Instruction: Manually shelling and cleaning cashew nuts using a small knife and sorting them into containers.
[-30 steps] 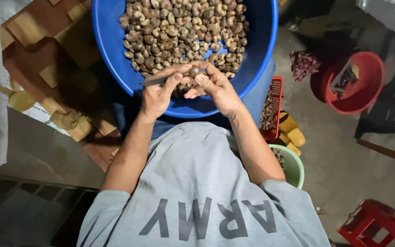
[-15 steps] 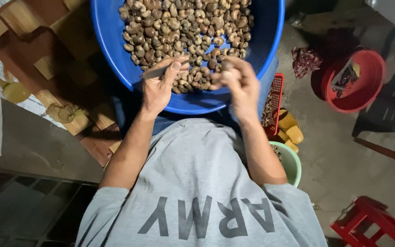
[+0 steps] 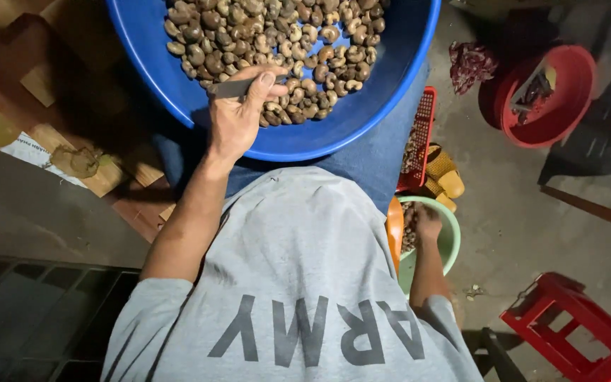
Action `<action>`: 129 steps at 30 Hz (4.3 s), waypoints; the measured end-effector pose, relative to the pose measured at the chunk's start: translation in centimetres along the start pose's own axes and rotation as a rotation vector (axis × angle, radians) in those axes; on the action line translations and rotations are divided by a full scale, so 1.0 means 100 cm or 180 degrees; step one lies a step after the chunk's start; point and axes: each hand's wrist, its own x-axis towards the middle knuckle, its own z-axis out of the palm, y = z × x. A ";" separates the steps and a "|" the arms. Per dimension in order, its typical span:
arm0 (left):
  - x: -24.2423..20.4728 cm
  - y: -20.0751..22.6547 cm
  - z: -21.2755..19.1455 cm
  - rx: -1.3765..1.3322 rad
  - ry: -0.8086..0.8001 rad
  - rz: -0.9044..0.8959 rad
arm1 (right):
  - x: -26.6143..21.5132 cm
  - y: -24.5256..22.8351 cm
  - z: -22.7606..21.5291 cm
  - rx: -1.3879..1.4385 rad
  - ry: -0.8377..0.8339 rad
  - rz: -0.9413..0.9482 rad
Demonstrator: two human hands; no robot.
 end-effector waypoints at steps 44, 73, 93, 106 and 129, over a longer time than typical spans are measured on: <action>0.001 -0.010 0.004 0.0308 0.0129 0.0143 | -0.070 -0.338 0.313 -0.2740 -0.0155 -0.4605; 0.003 0.012 0.006 0.0314 -0.0266 0.0697 | -0.173 -0.274 0.251 0.1302 -0.3617 -0.1943; 0.001 0.003 -0.003 -0.0212 -0.0621 0.0734 | -0.182 -0.277 0.241 0.1225 -0.3937 -0.2283; 0.001 -0.012 -0.005 -0.0250 -0.0561 0.1060 | -0.184 -0.274 0.240 0.1077 -0.3858 -0.2646; 0.002 -0.017 -0.002 -0.0507 -0.0347 0.0938 | -0.197 -0.286 0.238 0.0945 -0.3698 -0.2540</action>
